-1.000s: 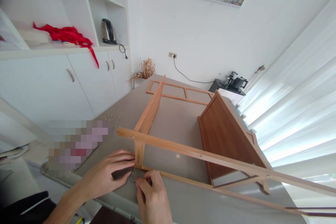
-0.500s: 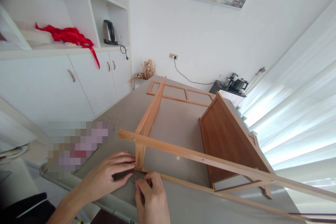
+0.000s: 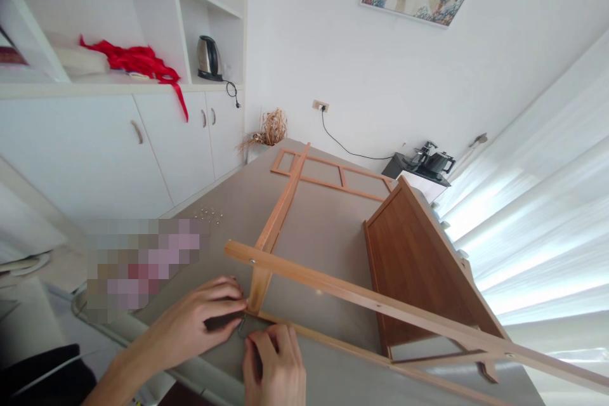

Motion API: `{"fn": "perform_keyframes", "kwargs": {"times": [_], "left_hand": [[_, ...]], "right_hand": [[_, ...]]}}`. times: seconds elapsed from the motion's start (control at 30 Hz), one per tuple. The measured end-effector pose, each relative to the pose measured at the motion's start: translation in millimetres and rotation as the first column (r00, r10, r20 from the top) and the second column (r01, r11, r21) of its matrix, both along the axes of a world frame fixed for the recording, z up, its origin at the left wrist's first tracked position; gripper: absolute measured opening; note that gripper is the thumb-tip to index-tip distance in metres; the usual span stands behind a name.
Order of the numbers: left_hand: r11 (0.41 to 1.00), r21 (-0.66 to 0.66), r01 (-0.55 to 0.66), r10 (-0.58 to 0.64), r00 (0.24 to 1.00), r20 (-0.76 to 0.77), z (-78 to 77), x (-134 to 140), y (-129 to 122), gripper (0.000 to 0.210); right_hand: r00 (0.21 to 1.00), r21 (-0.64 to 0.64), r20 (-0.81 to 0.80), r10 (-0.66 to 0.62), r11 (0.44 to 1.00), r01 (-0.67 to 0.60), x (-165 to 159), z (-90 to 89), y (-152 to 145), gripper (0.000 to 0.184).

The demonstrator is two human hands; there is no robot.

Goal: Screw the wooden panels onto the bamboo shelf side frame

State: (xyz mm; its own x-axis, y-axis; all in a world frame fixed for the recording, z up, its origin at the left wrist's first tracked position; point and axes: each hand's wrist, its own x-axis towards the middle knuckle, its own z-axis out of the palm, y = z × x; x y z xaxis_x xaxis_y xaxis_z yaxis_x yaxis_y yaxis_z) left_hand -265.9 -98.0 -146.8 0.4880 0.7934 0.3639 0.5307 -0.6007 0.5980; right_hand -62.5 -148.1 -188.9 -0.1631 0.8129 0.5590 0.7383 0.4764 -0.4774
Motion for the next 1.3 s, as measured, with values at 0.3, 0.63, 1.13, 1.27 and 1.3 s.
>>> {"fn": "perform_keyframes", "kwargs": {"times": [0.3,0.63,1.13,1.27,1.3], "left_hand": [[1.0,-0.002,-0.003,0.003,1.0,0.007,2.7,-0.3,-0.2,0.024],[0.999,0.047,-0.01,0.009,1.0,0.017,-0.2,-1.2,0.9,0.025],[1.0,-0.011,0.013,-0.013,1.0,0.003,-2.4,-2.3,1.8,0.023],[1.0,-0.01,0.006,-0.006,1.0,-0.002,0.2,-1.7,1.0,0.023],[1.0,-0.007,0.006,-0.006,1.0,-0.005,1.0,-1.5,0.8,0.023]], "right_hand": [[0.998,-0.016,-0.027,0.061,0.998,-0.062,3.0,-1.7,1.7,0.017],[0.987,-0.125,0.024,0.157,0.98,-0.153,10.6,11.4,-3.0,0.018],[0.992,-0.117,0.002,0.127,0.985,-0.125,-3.8,27.5,-4.4,0.017],[0.992,-0.092,-0.006,0.122,0.988,-0.122,-4.0,25.5,-3.1,0.018],[0.993,-0.083,-0.009,0.121,0.989,-0.122,-4.4,24.2,-2.9,0.017]]}}
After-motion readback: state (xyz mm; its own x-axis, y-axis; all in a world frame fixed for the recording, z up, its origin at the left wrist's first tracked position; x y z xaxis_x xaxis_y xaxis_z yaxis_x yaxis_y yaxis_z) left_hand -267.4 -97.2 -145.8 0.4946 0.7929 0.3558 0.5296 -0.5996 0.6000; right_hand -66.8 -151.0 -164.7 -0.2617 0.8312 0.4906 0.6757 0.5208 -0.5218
